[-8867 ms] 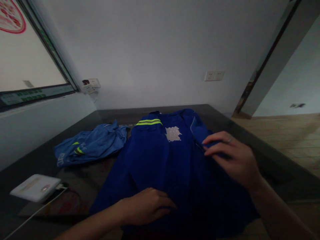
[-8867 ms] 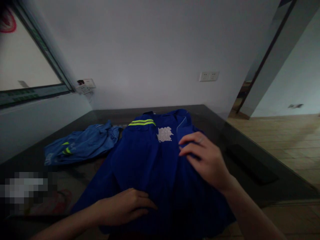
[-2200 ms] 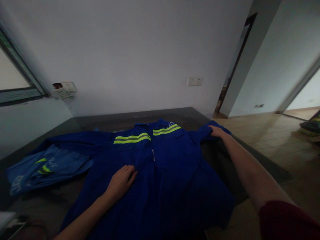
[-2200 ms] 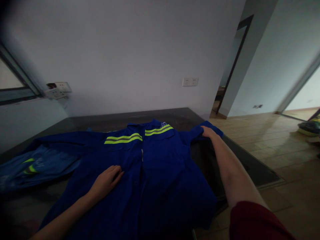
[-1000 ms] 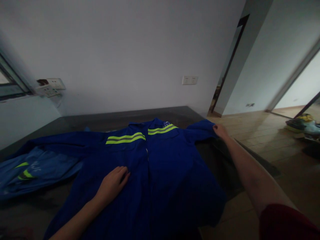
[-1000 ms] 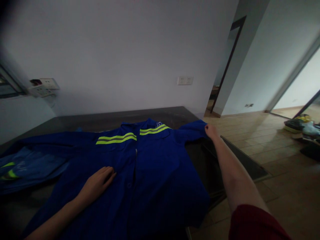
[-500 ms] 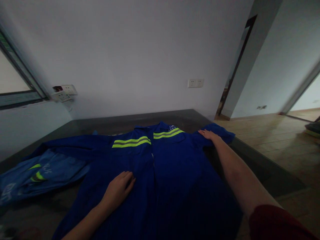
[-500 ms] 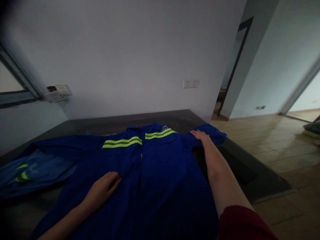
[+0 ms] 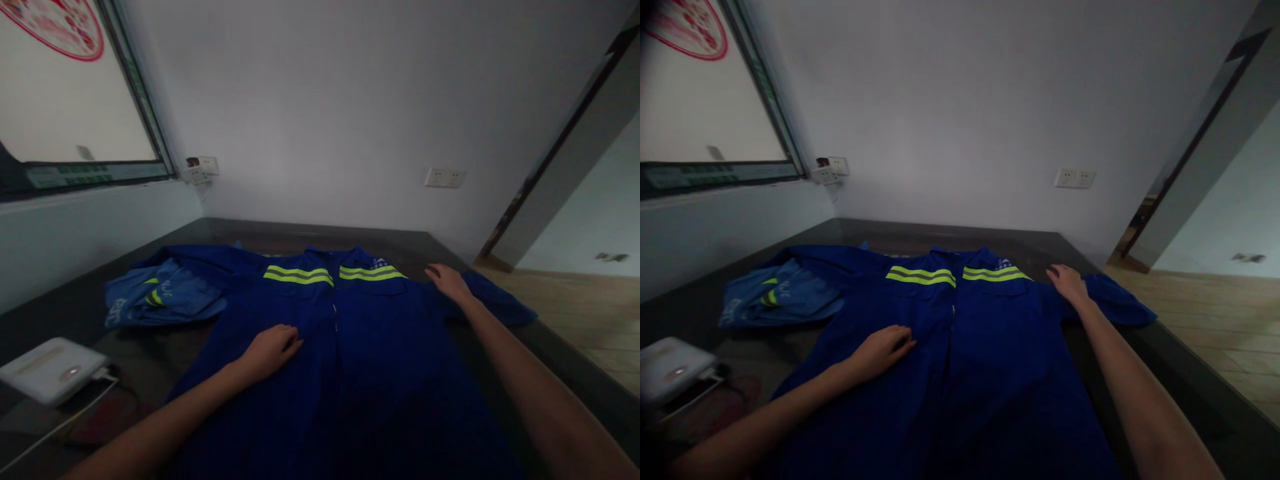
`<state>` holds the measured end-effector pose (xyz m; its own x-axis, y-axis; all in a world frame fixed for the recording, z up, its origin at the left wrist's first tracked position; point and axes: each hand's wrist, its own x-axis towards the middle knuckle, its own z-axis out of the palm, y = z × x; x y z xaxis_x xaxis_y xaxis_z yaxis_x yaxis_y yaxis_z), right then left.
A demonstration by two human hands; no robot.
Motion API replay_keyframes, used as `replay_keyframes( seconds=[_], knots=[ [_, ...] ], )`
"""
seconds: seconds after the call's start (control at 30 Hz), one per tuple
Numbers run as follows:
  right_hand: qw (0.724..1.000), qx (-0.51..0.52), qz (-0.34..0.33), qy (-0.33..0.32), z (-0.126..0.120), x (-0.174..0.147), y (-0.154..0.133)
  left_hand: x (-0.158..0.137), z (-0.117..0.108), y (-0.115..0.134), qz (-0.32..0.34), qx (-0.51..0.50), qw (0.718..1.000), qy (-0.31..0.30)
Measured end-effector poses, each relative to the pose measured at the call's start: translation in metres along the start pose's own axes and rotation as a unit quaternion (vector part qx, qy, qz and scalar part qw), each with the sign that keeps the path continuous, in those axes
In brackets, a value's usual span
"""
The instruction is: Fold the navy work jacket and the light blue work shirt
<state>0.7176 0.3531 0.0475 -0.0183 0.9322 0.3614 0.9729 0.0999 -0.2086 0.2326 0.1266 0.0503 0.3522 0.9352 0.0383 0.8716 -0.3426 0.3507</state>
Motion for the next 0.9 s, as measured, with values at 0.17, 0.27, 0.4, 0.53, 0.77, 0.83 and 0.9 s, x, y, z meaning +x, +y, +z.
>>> replay_keyframes(
  seconds=[0.17,0.27,0.4,0.53,0.77,0.83,0.9],
  knots=[
    [0.990,0.075,-0.119,-0.011,-0.014,-0.013,-0.109,0.047,-0.019,-0.005,-0.014,-0.027,1.000,0.003],
    [0.981,0.121,-0.142,-0.048,-0.007,-0.025,-0.179,0.101,-0.020,0.002,0.014,-0.048,0.996,0.071],
    [0.981,0.109,-0.120,-0.111,0.020,-0.042,-0.248,0.158,0.006,0.016,0.024,-0.058,0.987,0.145],
    [0.987,0.085,-0.076,-0.116,0.049,-0.060,-0.271,0.169,0.037,0.010,-0.001,-0.040,0.983,0.179],
    [0.990,0.101,-0.027,-0.099,0.062,-0.070,-0.268,0.167,0.047,-0.013,0.012,-0.035,0.982,0.185],
    [0.988,0.118,-0.018,-0.100,0.062,-0.069,-0.268,0.169,0.048,-0.014,0.016,-0.032,0.982,0.184],
    [0.986,0.135,-0.009,-0.096,0.063,-0.067,-0.266,0.170,0.049,-0.013,0.021,-0.030,0.982,0.183]
  ],
)
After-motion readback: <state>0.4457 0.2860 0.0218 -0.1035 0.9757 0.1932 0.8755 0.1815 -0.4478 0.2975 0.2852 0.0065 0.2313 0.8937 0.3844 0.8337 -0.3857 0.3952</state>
